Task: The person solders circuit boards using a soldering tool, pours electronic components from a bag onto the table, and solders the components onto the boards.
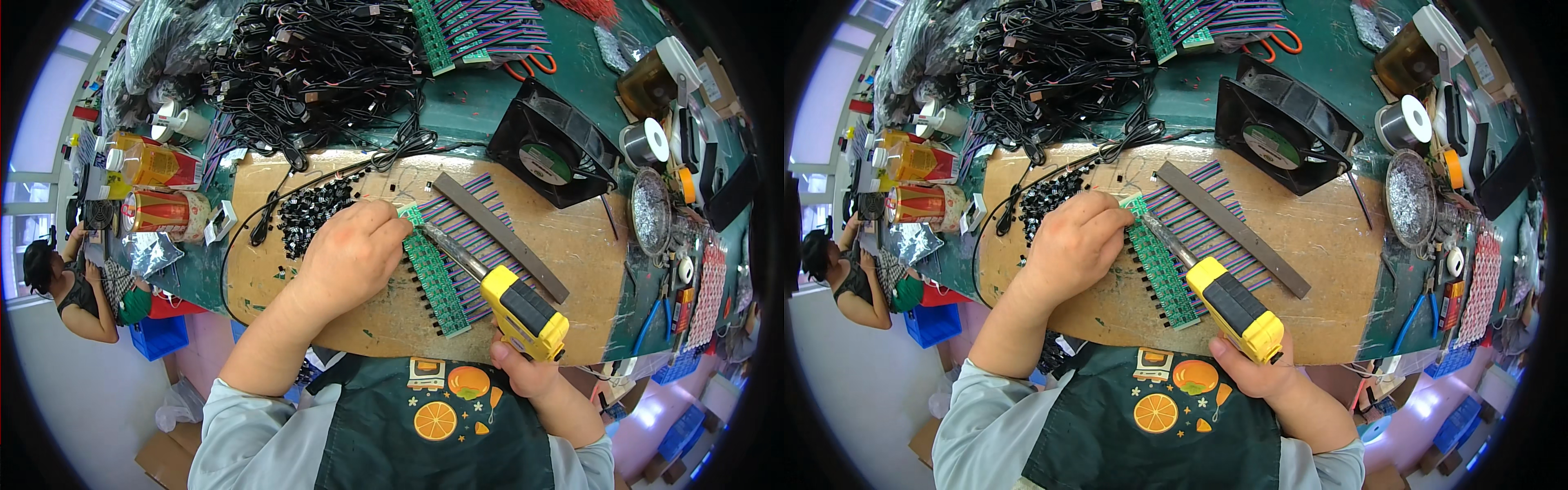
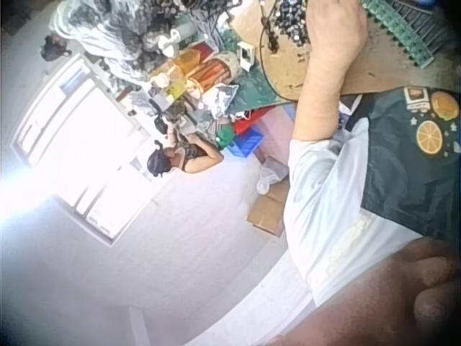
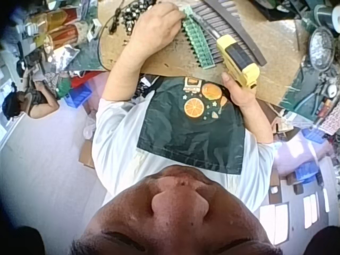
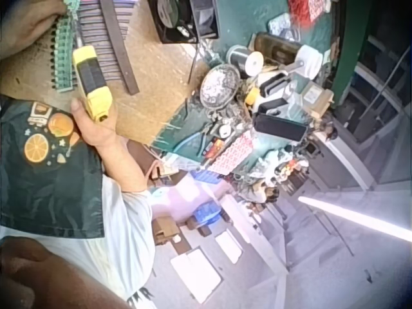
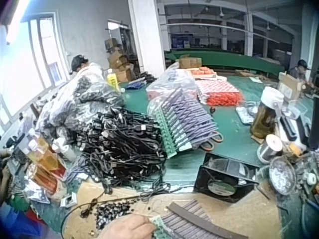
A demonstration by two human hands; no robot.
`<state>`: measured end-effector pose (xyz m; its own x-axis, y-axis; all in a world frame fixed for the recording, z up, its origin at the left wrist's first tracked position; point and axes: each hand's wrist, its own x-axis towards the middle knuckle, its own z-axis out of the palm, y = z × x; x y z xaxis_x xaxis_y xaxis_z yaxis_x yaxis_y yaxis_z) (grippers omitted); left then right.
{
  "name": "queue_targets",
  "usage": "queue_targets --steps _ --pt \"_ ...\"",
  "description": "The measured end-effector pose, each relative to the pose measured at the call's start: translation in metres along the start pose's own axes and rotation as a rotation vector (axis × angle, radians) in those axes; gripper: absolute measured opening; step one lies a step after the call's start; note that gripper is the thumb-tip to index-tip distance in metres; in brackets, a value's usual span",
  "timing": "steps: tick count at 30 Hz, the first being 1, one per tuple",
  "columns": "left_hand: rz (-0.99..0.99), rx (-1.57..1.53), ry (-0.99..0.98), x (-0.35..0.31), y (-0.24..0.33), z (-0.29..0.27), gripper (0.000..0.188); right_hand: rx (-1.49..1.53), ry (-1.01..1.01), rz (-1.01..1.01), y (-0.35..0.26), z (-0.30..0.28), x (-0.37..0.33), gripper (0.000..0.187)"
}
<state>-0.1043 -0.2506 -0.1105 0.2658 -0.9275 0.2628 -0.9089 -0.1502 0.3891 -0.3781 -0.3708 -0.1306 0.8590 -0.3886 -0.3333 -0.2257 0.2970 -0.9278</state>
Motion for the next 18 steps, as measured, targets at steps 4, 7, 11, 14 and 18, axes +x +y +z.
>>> queue_targets --steps 4,7,11,14,18 --pt "0.024 0.028 0.008 0.0000 0.0010 0.0008 0.020 -0.007 0.011 -0.054 0.0058 -0.0002 -0.0008 0.038" --pt "0.033 0.035 0.019 -0.0006 0.0012 0.0013 0.020 -0.003 -0.013 -0.042 0.0028 -0.0005 0.0004 0.037" --pt "0.039 0.044 0.029 -0.0007 0.0032 0.0016 0.020 0.001 0.003 -0.023 0.0010 -0.0001 0.0000 0.041" --pt "0.039 0.039 0.036 -0.0009 0.0021 0.0031 0.020 0.017 0.018 -0.001 -0.0001 0.0009 -0.0006 0.045" --pt "0.042 0.034 0.046 -0.0008 0.0015 0.0035 0.020 0.021 0.024 -0.013 0.0004 0.0013 0.0008 0.048"
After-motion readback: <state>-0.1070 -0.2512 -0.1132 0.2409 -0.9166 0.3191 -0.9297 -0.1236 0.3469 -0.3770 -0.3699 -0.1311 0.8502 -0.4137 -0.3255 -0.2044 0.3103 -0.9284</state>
